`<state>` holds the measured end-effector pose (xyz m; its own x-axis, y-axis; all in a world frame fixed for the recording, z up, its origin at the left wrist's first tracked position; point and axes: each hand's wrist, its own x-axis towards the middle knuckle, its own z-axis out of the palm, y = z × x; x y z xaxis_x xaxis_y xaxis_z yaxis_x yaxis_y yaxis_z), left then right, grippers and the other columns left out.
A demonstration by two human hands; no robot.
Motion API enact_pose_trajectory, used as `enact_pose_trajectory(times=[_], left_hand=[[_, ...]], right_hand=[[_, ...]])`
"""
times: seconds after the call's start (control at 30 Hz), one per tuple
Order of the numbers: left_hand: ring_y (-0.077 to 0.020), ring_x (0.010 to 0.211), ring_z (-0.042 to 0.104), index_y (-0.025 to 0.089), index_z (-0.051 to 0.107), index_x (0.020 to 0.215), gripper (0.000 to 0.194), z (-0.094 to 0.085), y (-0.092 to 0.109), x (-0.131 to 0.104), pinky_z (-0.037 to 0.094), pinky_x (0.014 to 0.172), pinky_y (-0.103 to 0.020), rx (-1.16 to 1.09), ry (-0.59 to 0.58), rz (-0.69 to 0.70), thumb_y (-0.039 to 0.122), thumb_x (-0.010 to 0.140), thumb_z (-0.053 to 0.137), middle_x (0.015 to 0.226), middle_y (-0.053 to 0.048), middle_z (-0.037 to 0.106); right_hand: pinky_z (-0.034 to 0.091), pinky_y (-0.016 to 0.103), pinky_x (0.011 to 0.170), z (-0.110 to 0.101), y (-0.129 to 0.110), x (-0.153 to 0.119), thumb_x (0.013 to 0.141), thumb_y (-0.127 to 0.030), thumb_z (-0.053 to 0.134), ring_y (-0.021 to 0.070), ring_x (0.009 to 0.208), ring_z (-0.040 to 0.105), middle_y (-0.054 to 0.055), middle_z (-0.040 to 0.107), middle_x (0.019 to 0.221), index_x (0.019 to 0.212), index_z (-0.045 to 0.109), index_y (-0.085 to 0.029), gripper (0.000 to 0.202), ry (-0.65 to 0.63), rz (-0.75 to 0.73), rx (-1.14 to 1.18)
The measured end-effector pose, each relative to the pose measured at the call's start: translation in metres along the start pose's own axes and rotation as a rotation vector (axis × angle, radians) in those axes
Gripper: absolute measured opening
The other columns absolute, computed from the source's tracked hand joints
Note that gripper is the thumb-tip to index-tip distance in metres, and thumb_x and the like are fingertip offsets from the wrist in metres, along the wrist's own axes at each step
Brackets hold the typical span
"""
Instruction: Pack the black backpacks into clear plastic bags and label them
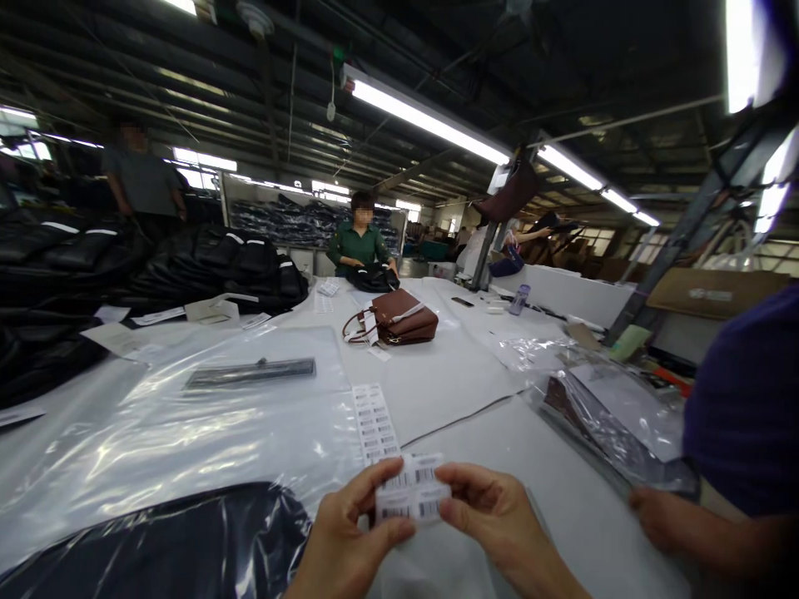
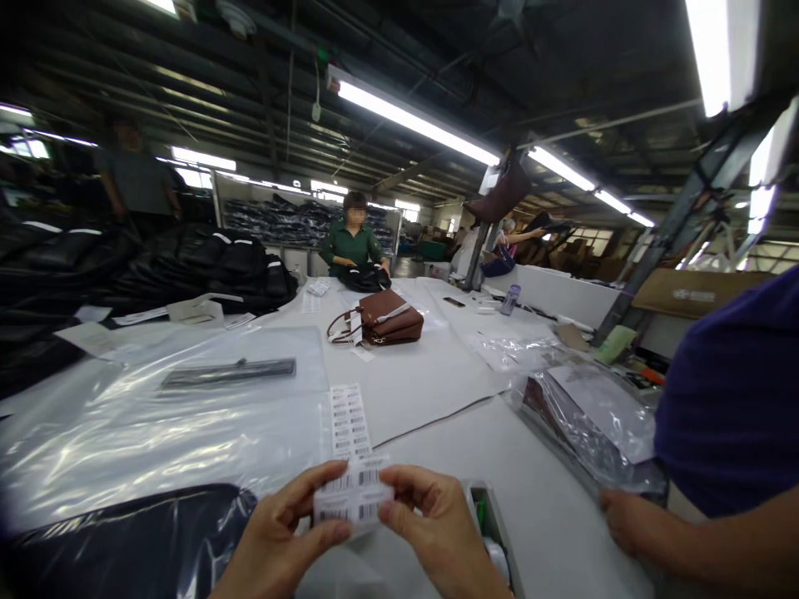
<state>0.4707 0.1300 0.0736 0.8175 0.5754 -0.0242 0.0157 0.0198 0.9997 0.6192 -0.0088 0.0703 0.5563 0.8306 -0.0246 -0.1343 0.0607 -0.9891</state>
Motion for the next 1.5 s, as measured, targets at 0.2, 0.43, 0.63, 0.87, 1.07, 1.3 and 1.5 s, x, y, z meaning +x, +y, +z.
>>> enact_pose_trajectory(times=[0.2, 0.43, 0.63, 0.87, 1.07, 1.3, 1.5], left_hand=[[-0.0269, 0.088, 0.065, 0.017, 0.062, 0.110, 0.059, 0.006, 0.005, -0.010, 0.052, 0.082, -0.038, -0.343, -0.039, -0.135, 0.035, 0.058, 0.082, 0.092, -0.009, 0.071], [-0.0295, 0.090, 0.065, 0.015, 0.063, 0.103, 0.062, 0.005, 0.003, -0.009, 0.049, 0.086, -0.043, -0.401, -0.065, -0.220, 0.034, 0.049, 0.087, 0.089, -0.011, 0.071], [-0.0234, 0.081, 0.066, 0.013, 0.064, 0.091, 0.050, 0.005, 0.002, -0.008, 0.050, 0.077, -0.032, -0.380, -0.073, -0.257, 0.037, 0.053, 0.085, 0.083, -0.009, 0.072], [-0.0173, 0.072, 0.064, 0.012, 0.066, 0.086, 0.043, 0.010, 0.000, -0.006, 0.046, 0.069, -0.024, -0.382, -0.070, -0.296, 0.040, 0.058, 0.082, 0.073, -0.006, 0.070], [-0.0085, 0.050, 0.046, 0.014, 0.062, 0.068, 0.033, 0.012, -0.006, -0.004, 0.031, 0.050, -0.019, -0.200, -0.011, -0.208, 0.043, 0.062, 0.077, 0.056, 0.002, 0.058], [-0.0101, 0.054, 0.036, 0.016, 0.058, 0.062, 0.034, 0.011, -0.007, -0.004, 0.026, 0.050, -0.020, 0.255, 0.045, 0.020, 0.045, 0.079, 0.055, 0.055, 0.003, 0.048], [-0.0117, 0.057, 0.039, 0.015, 0.057, 0.065, 0.037, 0.009, -0.017, 0.002, 0.028, 0.052, -0.020, 0.282, 0.028, 0.041, 0.048, 0.081, 0.051, 0.059, 0.001, 0.047]], right_hand=[[0.051, 0.031, 0.076, 0.010, -0.010, -0.014, 0.061, -0.036, 0.080, 0.0202, 0.081, 0.065, 0.005, 0.072, 0.084, 0.094, 0.071, -0.020, 0.038, 0.017, -0.002, 0.134], [0.050, 0.030, 0.074, -0.001, -0.001, -0.011, 0.062, -0.038, 0.079, 0.0192, 0.079, 0.063, 0.004, 0.071, 0.082, 0.094, 0.072, -0.023, 0.036, 0.020, 0.041, 0.019], [0.047, 0.028, 0.067, -0.006, 0.002, -0.008, 0.063, -0.036, 0.077, 0.0166, 0.069, 0.058, 0.003, 0.067, 0.074, 0.090, 0.073, -0.020, 0.032, 0.120, 0.065, -0.240], [0.045, 0.028, 0.065, -0.003, -0.004, -0.002, 0.063, -0.035, 0.074, 0.0172, 0.069, 0.058, 0.003, 0.067, 0.074, 0.091, 0.071, -0.018, 0.032, 0.087, 0.149, -0.221], [0.042, 0.025, 0.062, -0.002, -0.008, 0.001, 0.069, -0.034, 0.069, 0.0149, 0.066, 0.056, 0.001, 0.065, 0.070, 0.086, 0.070, -0.017, 0.024, -0.021, 0.153, -0.281], [0.043, 0.026, 0.067, -0.003, -0.006, -0.001, 0.074, -0.042, 0.067, 0.0157, 0.072, 0.055, 0.002, 0.065, 0.076, 0.093, 0.069, -0.018, 0.031, -0.049, 0.099, -0.269], [0.042, 0.025, 0.063, -0.004, -0.011, 0.000, 0.073, -0.044, 0.067, 0.0146, 0.068, 0.055, 0.002, 0.064, 0.072, 0.081, 0.067, -0.017, 0.029, -0.028, 0.060, -0.256]])
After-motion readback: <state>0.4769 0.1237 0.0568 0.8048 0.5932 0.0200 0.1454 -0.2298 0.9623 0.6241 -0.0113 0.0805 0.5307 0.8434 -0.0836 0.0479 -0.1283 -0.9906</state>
